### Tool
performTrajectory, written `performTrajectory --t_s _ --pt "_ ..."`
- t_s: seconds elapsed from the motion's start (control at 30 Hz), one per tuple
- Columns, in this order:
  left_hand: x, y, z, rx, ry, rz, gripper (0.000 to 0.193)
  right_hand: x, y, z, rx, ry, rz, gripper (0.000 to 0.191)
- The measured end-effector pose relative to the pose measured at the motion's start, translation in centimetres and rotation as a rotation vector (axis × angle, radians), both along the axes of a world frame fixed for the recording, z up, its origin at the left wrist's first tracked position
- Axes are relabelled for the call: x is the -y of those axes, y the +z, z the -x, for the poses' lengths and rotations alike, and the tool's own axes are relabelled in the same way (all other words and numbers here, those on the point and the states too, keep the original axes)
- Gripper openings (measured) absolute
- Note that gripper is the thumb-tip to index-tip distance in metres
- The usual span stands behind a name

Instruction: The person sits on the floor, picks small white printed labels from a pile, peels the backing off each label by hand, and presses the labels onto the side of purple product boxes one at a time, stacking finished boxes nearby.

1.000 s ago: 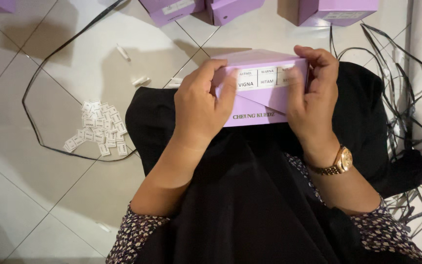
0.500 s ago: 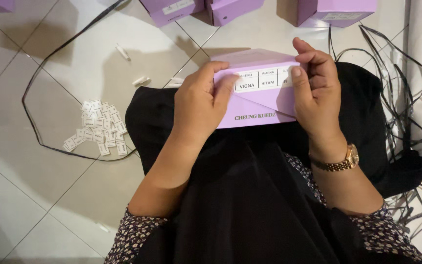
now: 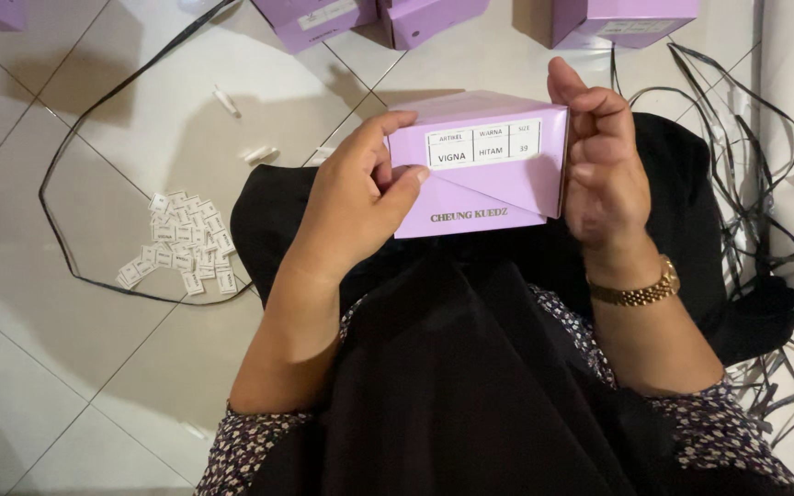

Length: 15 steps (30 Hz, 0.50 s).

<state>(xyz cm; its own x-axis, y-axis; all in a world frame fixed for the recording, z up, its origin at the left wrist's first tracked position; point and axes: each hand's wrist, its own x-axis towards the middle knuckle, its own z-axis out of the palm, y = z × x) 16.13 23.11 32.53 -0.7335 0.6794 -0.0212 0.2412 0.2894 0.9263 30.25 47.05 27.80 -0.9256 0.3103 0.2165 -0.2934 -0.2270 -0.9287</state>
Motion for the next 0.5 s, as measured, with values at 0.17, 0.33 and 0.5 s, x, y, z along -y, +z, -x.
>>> performTrajectory --t_s 0.17,0.33,0.5 --pt "0.3 -0.6 0.4 0.037 0.019 -0.040 0.051 0.8 3.3 -0.4 0.087 0.071 -1.100 0.106" --pt "0.4 -1.9 0.7 -0.028 0.001 -0.109 0.052 1.8 4.5 0.3 0.260 0.016 -1.393 0.096" --pt "0.6 -3.2 1.1 0.077 0.008 -0.404 0.058 -0.6 6.1 1.0 0.208 -0.059 -1.351 0.084"
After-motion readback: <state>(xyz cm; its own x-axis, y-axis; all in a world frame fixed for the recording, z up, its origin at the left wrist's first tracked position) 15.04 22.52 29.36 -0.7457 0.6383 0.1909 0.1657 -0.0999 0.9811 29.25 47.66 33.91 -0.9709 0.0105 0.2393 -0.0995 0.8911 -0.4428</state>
